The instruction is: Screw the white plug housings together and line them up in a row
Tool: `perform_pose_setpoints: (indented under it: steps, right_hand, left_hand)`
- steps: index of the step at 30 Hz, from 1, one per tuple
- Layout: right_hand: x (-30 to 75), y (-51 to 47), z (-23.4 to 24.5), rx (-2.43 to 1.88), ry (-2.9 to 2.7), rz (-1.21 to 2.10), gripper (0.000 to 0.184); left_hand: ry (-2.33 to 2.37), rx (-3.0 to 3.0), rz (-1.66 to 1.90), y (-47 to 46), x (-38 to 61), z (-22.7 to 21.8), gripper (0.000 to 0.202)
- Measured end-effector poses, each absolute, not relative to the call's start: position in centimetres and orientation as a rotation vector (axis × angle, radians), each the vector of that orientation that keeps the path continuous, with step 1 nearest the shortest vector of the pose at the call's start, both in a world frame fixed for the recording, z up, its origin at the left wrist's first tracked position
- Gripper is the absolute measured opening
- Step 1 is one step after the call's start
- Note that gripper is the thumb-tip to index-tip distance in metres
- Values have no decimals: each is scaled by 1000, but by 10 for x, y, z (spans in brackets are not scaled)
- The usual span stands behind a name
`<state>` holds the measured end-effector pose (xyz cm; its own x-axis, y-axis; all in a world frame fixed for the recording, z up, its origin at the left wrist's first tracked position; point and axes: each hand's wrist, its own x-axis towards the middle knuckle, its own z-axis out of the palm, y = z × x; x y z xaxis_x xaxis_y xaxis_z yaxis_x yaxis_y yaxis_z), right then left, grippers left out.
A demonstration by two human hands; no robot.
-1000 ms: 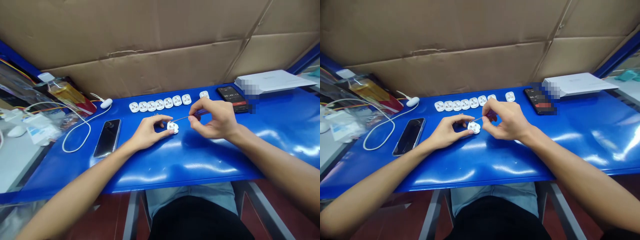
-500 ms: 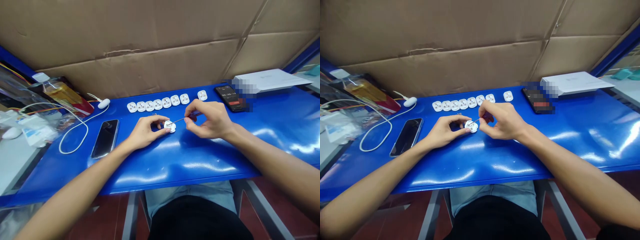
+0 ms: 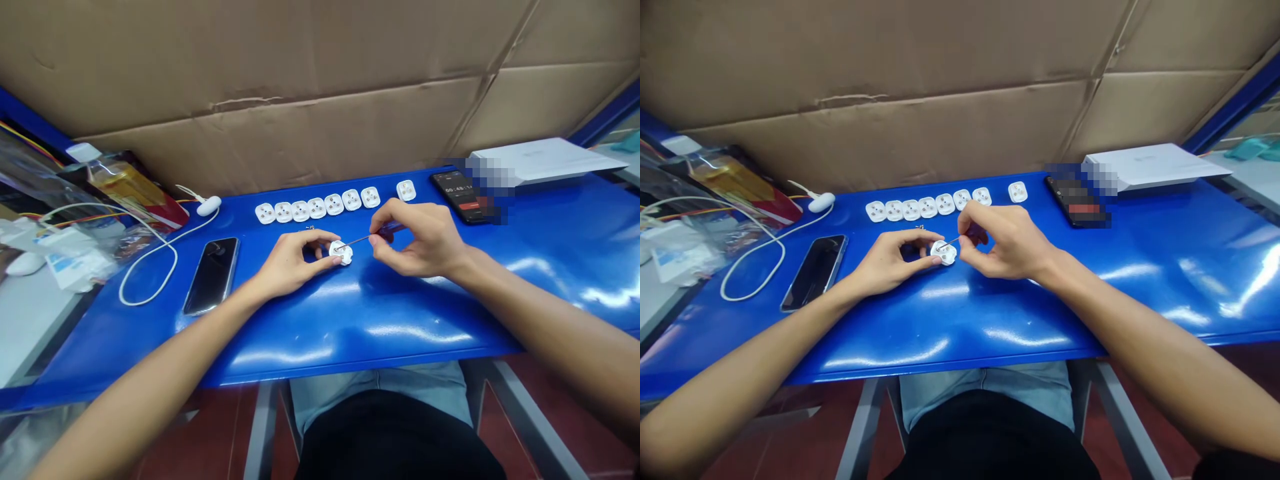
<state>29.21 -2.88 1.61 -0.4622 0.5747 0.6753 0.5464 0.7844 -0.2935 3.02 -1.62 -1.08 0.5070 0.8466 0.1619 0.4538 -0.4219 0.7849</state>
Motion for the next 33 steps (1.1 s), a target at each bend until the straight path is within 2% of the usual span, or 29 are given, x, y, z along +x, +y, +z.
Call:
perform_pose_setpoints:
  steps: [33]
  right_hand:
    - [293,-30,16,-749,-2262,-23,10]
  left_hand:
    - [1023,2125,720,-12,25,-13,50]
